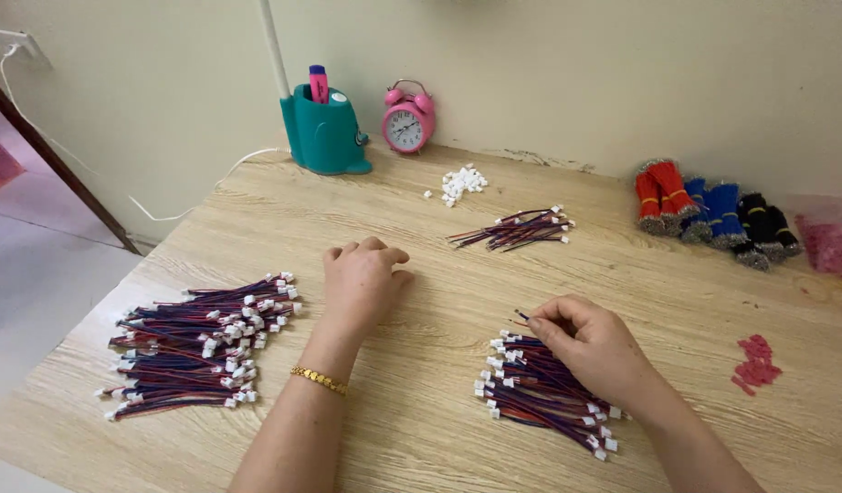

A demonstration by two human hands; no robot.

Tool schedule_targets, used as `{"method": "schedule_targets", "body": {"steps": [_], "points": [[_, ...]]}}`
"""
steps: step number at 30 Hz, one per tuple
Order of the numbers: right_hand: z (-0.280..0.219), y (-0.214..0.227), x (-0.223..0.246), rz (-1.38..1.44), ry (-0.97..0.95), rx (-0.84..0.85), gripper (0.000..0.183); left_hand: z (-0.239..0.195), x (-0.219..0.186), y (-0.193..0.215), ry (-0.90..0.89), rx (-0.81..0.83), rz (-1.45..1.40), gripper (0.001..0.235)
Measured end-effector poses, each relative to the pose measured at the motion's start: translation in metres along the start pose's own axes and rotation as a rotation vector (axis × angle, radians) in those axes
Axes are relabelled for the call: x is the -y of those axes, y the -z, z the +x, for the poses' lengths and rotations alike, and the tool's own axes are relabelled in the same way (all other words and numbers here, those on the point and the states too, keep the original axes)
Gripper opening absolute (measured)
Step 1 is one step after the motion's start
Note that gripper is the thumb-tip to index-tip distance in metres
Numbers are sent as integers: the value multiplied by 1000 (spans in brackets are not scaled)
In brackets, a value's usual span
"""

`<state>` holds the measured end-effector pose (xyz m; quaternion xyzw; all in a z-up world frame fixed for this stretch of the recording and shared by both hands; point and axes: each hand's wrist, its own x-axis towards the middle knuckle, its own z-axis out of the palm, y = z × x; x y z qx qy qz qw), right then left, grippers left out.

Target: The person assembles wire harnesses by inserting small white plastic connectors onto the ends of multi-colored wires. They repeatedly pick up a wire, slide a connector onto it, and place the finished piece into a growing pile on the table.

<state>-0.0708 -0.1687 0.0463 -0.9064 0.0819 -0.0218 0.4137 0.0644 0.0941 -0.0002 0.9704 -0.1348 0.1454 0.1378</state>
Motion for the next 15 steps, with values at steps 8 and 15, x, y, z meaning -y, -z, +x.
{"method": "schedule_targets", "body": {"steps": [8, 15], "points": [[-1, 2, -3, 15, 50, -21, 13, -4, -1, -4, -10, 47, 26, 16], [-5, 7, 2, 52, 147, -44, 12, -11, -56, 15, -122, 152, -789, 19]]}}
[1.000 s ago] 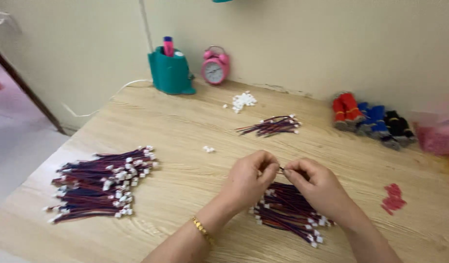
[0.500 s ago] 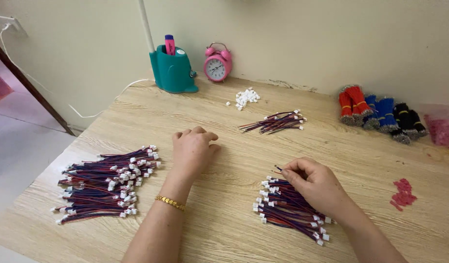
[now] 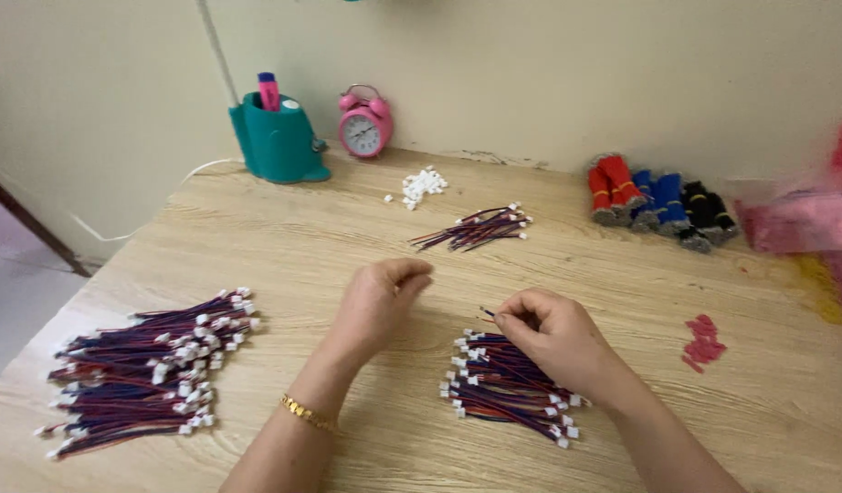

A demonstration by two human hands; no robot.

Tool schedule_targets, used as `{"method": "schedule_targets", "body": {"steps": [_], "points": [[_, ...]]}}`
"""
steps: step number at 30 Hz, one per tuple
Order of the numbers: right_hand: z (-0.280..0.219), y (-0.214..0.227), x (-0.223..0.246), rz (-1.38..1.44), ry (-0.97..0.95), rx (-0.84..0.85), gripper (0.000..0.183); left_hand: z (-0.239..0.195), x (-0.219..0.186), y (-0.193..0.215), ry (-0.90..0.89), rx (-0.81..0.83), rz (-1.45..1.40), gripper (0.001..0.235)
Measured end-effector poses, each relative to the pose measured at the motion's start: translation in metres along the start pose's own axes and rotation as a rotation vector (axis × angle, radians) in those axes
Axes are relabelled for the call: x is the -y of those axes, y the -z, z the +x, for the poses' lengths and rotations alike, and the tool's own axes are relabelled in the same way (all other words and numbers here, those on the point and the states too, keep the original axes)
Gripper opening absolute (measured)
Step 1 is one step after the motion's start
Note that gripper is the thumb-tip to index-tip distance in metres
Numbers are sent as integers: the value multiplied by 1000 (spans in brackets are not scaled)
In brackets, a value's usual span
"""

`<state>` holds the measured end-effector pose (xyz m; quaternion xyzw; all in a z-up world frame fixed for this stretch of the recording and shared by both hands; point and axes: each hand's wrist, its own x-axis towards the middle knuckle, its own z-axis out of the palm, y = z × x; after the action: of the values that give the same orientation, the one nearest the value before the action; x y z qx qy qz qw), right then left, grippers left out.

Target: The person assembles wire harnesses by inserting small white plastic connectors onto the ends of multi-colored wires. They repeatedly pick up a wire, slide a connector onto it, and place the finished piece into a growing pile on the table.

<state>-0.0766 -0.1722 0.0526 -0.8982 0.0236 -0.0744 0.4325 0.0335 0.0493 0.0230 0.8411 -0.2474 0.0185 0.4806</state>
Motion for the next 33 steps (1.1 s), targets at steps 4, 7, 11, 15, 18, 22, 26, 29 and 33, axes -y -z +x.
{"method": "schedule_targets", "body": {"steps": [4, 7, 11, 15, 18, 22, 26, 29, 33], "points": [[-5, 9, 17, -20, 14, -17, 10, -18, -26, -43, 92, 71, -543, 23], [-9, 14, 27, -23, 37, -15, 9, -20, -25, -61, 206, 109, -839, 30], [-7, 15, 21, -31, 62, -27, 8, -17, -18, -71, 274, 80, -927, 19], [-11, 19, 32, -1, 53, -33, 8, -19, -19, -67, 278, 94, -935, 19], [-8, 18, 28, -21, 25, -16, 8, -22, -20, -64, 244, 131, -967, 20], [-9, 16, 24, -32, 17, -5, 8, -22, -16, -69, 231, 162, -999, 20], [-9, 15, 26, -28, -12, 13, 9, -24, -15, -68, 227, 185, -1033, 20], [-10, 15, 25, -29, -16, 19, 9, -24, -12, -67, 216, 209, -1030, 21], [-10, 17, 28, -42, -21, 41, 11, -22, -12, -65, 190, 234, -998, 24]]}}
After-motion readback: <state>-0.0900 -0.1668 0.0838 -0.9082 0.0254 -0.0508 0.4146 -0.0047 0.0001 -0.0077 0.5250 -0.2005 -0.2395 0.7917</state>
